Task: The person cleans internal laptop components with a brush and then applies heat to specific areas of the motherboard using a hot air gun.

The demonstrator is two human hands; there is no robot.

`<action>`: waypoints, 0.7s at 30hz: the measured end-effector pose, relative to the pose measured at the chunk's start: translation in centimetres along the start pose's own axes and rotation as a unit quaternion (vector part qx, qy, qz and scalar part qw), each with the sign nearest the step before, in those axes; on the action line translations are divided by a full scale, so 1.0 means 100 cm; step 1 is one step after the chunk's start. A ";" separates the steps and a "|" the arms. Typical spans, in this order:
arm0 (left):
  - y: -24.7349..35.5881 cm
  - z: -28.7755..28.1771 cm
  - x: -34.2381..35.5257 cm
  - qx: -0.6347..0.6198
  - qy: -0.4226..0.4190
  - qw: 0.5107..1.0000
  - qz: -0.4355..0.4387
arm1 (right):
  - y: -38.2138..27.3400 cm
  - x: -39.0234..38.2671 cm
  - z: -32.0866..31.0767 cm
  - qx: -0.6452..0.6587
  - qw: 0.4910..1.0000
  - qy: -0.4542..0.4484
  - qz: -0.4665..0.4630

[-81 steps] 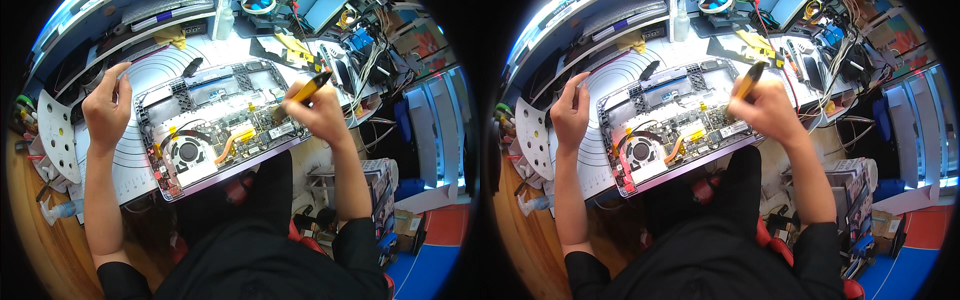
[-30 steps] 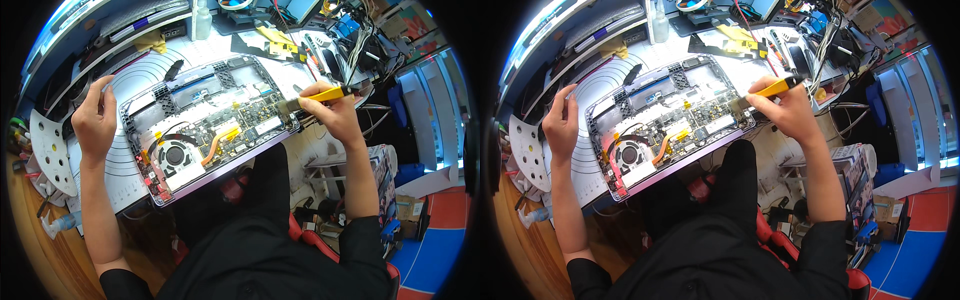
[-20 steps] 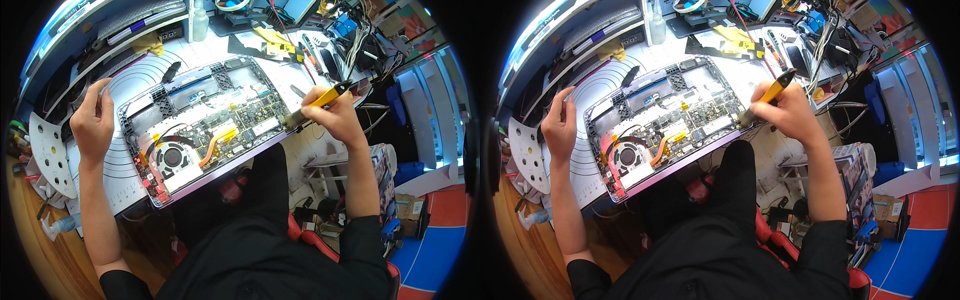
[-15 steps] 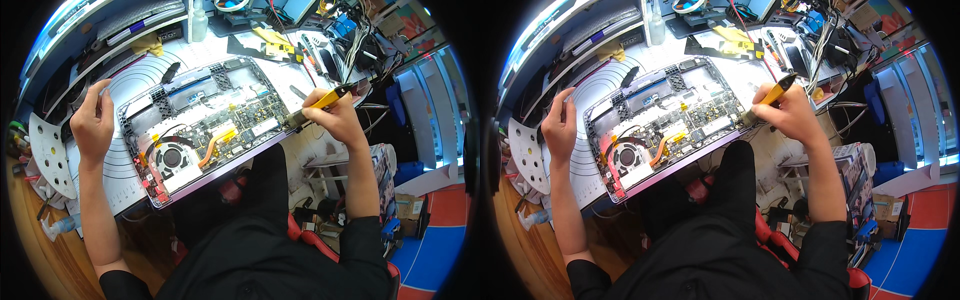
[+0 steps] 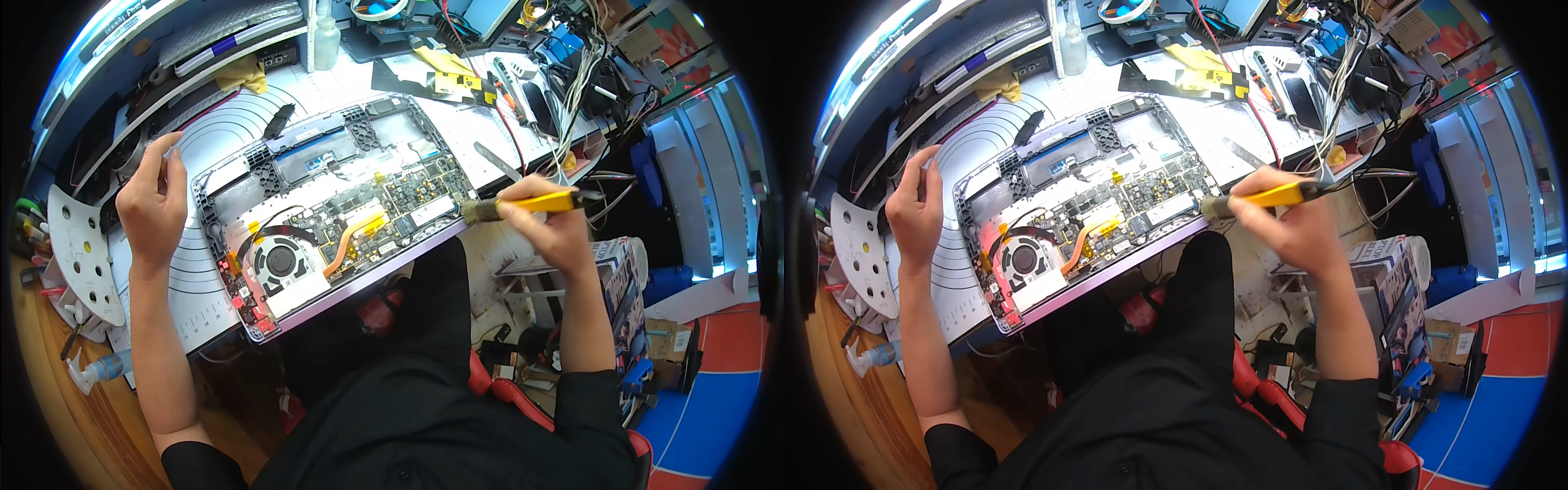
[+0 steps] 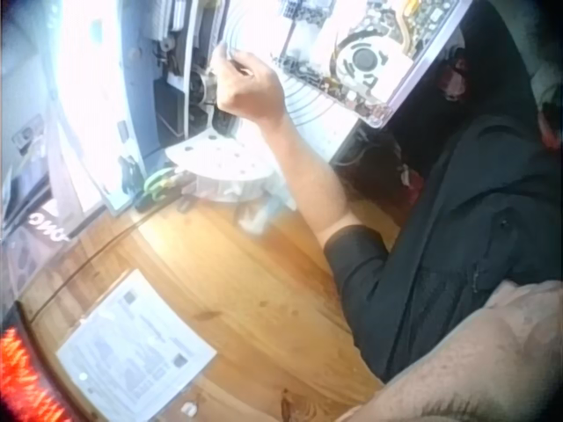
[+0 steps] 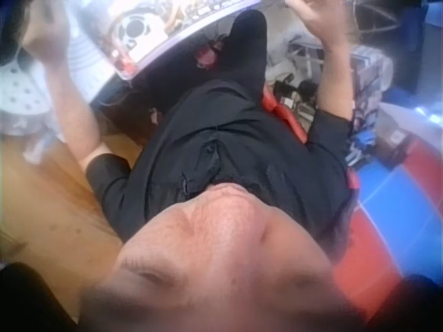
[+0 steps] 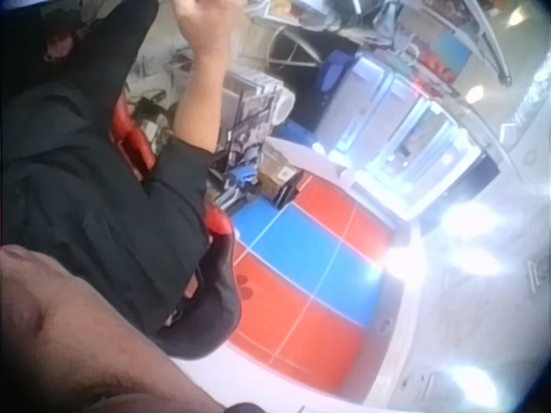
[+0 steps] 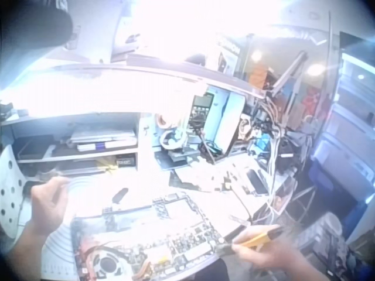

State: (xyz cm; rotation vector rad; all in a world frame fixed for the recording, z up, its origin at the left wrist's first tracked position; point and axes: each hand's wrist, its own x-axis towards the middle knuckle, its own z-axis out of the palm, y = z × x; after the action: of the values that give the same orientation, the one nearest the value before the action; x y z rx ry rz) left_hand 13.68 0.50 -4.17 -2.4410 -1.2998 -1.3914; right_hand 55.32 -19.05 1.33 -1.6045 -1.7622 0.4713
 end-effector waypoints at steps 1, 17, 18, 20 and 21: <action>0.001 0.000 0.000 -0.001 0.000 1.000 0.000 | 0.000 0.000 0.000 0.000 1.000 0.001 0.001; 0.004 0.003 0.002 -0.011 0.018 1.000 0.009 | 0.033 0.066 0.022 -0.056 0.990 0.075 -0.106; 0.004 -0.001 0.002 -0.008 0.019 1.000 0.004 | 0.030 0.065 0.014 -0.077 0.994 0.022 -0.076; 0.005 -0.001 0.002 -0.001 0.018 1.000 -0.001 | 0.023 0.060 0.003 -0.067 0.997 -0.028 -0.040; 0.005 -0.001 0.002 0.002 0.017 1.000 -0.004 | 0.023 0.061 0.005 -0.063 0.996 -0.026 -0.050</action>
State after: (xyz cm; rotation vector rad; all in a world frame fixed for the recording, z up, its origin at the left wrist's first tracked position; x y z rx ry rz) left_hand 13.95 0.29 -3.77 -2.4002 -1.3055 -1.4238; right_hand 56.73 -12.67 0.95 -1.5934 -1.9335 0.3646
